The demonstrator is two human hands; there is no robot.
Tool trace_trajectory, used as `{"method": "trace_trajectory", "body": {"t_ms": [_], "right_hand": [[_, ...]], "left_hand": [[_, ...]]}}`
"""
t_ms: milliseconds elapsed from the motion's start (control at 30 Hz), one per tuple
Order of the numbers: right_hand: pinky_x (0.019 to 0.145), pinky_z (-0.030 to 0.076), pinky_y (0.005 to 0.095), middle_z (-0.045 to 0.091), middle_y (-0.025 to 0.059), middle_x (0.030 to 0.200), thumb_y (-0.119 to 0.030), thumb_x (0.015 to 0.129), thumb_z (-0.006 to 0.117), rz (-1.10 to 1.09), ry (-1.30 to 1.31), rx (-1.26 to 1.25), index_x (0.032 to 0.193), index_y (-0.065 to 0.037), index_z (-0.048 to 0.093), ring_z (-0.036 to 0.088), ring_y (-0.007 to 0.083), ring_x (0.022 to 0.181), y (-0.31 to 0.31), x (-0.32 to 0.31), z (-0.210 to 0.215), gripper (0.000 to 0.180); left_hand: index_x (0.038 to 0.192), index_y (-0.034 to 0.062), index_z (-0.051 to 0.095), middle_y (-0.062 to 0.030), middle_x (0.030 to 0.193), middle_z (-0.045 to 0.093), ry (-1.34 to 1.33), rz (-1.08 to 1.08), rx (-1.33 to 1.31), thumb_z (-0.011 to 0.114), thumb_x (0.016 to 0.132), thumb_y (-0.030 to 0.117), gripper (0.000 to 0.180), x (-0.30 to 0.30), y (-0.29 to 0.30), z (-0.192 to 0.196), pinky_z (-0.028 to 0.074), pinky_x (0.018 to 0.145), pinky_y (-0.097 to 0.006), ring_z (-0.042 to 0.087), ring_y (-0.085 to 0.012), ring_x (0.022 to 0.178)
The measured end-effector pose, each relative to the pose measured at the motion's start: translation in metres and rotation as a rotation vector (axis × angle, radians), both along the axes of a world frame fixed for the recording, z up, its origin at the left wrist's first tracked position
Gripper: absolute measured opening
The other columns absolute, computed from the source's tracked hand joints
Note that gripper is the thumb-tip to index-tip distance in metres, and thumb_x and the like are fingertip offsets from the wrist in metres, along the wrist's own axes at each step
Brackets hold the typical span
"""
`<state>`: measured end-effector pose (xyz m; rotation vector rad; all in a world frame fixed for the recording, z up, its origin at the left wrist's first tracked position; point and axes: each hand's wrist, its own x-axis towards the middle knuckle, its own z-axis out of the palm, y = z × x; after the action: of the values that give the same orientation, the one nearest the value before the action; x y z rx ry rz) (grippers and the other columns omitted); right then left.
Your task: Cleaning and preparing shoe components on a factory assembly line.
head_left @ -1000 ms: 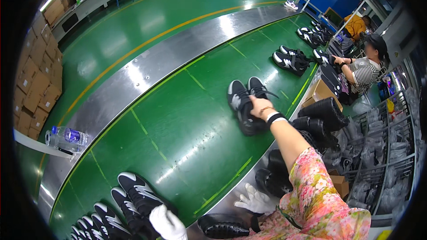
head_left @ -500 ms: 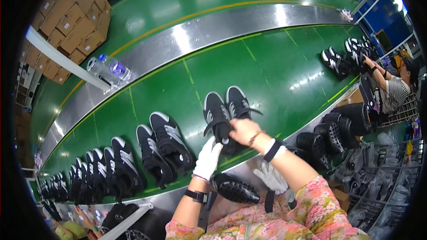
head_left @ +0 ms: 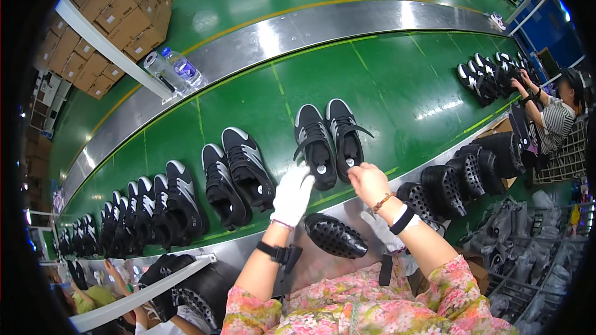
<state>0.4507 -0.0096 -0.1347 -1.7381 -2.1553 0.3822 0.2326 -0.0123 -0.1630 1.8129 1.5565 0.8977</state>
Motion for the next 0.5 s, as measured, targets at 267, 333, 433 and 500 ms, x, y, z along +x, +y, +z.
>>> {"method": "trace_trajectory", "body": {"t_ms": [267,333,433,500], "right_hand": [[0.080,0.046,0.0394,0.051,0.0105,0.102,-0.015,0.084,0.053,-0.046,-0.221,-0.001,0.118,-0.024,0.063,0.050,0.0297,0.099,0.049,-0.050,-0.031,0.036],[0.081,0.045,0.0391,0.051,0.0097,0.105,-0.018,0.085,0.052,-0.085,-0.278,0.017,0.119,-0.025,0.063,0.049,0.0286,0.100,0.057,-0.059,-0.043,0.036],[0.080,0.045,0.0381,0.053,0.0093,0.105,-0.020,0.084,0.053,-0.072,-0.302,0.077,0.112,-0.022,0.066,0.050,0.0276,0.099,0.068,-0.063,-0.045,0.031],[0.077,0.047,0.0371,0.056,0.0093,0.101,-0.021,0.080,0.058,0.046,-0.291,-0.029,0.100,-0.016,0.069,0.051,0.0276,0.098,0.076,-0.061,-0.043,0.023]], "left_hand": [[0.127,0.0094,0.051,-0.0222,0.126,0.048,0.527,-0.144,0.065,0.074,0.069,0.029,0.065,0.030,0.057,0.022,0.043,0.092,-0.048,0.046,-0.0391,0.114],[0.121,0.0080,0.053,-0.0192,0.108,0.053,0.596,-0.169,0.034,0.075,0.061,0.026,0.066,0.030,0.066,0.012,0.046,0.082,-0.046,0.050,-0.0361,0.101],[0.122,0.0086,0.052,-0.0180,0.106,0.055,0.630,-0.181,0.112,0.074,0.062,0.024,0.065,0.024,0.080,-0.014,0.046,0.081,-0.047,0.053,-0.0368,0.097],[0.116,0.0065,0.056,-0.0184,0.103,0.060,0.534,-0.165,0.129,0.069,0.067,0.019,0.053,0.016,0.087,-0.023,0.047,0.084,-0.045,0.058,-0.0368,0.095]]}}
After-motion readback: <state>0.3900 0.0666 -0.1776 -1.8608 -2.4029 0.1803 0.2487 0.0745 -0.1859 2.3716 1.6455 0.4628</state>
